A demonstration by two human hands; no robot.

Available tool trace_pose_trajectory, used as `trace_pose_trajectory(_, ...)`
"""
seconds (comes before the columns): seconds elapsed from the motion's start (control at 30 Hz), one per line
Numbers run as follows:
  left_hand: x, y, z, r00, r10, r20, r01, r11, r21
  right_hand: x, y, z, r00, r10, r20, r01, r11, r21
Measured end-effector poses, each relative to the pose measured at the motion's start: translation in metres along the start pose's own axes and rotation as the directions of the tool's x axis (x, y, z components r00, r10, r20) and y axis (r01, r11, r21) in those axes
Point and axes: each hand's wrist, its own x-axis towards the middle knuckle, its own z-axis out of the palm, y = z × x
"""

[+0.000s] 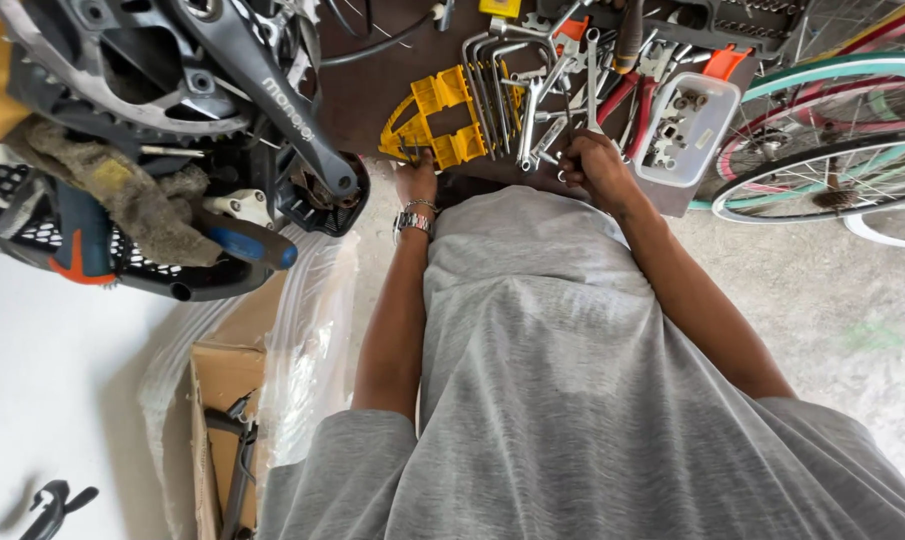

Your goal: Organizing tools in a toolbox and handling bicycle components like a crankset and handlebars on a workbench

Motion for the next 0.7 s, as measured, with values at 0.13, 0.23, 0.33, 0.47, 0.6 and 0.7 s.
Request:
trace_pose_trajectory(0.13,-0.007,0.012,-0.019,0.994,0.104,0.038,-0.102,0.993,-0.058,0.004,0.007,-0.004,0.999,0.043,-0.004,-0.043,0.998,0.042)
trace_pose_trajectory(0.23,-0.031,0.021,-0.038,0.994,0.094,0.058,-0.093,0.995,-0.020,-0.012,-0.007,0.007,0.997,0.017,0.070,-0.010,0.994,-0.106)
trace_pose_trajectory(0.33,-0.060,0.050,-0.061,0.993,0.100,-0.058,-0.103,0.993,-0.058,-0.017,-0.023,0.029,0.954,-0.016,0.298,0.097,0.961,-0.260)
trace_pose_trajectory(0.47,-0.086,0.058,-0.059,0.943,0.325,0.075,-0.309,0.936,-0.171,-0.013,-0.029,0.065,0.816,0.034,0.578,0.370,0.737,-0.566)
trace_pose_trajectory(0.6,-0.076,0.049,-0.040,0.936,0.344,0.078,-0.299,0.891,-0.341,-0.022,-0.039,0.115,0.736,0.010,0.677,0.543,0.588,-0.599)
trace_pose_trajectory(0.7,-0.059,0.031,-0.031,0.963,0.263,0.060,-0.215,0.884,-0.415,-0.005,-0.017,0.123,0.741,-0.025,0.671,0.556,0.582,-0.593)
